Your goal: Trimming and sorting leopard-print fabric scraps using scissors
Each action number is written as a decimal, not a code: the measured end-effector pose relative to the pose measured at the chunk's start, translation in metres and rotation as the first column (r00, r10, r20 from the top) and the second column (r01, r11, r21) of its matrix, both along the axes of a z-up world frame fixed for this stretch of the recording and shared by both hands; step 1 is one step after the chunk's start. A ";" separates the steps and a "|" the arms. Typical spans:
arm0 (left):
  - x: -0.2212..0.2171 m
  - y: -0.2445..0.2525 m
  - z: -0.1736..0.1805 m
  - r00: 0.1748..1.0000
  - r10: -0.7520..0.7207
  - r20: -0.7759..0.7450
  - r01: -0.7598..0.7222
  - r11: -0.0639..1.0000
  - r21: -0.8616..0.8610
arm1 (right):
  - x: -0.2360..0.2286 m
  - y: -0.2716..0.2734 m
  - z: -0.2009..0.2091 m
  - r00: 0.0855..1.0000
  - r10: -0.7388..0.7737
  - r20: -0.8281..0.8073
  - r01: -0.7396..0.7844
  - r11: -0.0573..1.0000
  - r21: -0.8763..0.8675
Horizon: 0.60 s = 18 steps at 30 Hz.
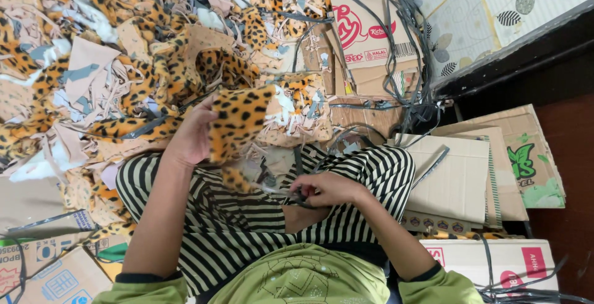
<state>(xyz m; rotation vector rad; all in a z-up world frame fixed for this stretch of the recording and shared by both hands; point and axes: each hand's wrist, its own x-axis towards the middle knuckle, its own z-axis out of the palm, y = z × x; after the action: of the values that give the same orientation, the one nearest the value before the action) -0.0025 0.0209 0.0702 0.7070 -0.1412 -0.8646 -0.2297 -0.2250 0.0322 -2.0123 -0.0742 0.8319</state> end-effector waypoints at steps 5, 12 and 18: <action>-0.013 0.024 -0.032 0.999 0.050 0.004 -0.049 0.957 0.285 | -0.011 0.016 -0.024 0.984 0.174 -0.043 -0.175 0.984 -0.018; -0.004 0.029 -0.033 0.956 0.044 0.291 -0.130 0.949 0.286 | 0.010 0.009 -0.003 0.997 0.056 -0.047 -0.051 0.993 0.103; -0.005 0.011 -0.006 0.958 -0.002 0.286 -0.042 0.988 0.148 | 0.024 -0.002 0.002 0.991 0.133 0.027 -0.131 0.990 -0.057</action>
<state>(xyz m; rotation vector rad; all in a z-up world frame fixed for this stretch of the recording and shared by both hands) -0.0075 0.0316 0.0646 0.9752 -0.3281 -0.7552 -0.2057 -0.2268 0.0343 -2.0900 -0.2061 0.8945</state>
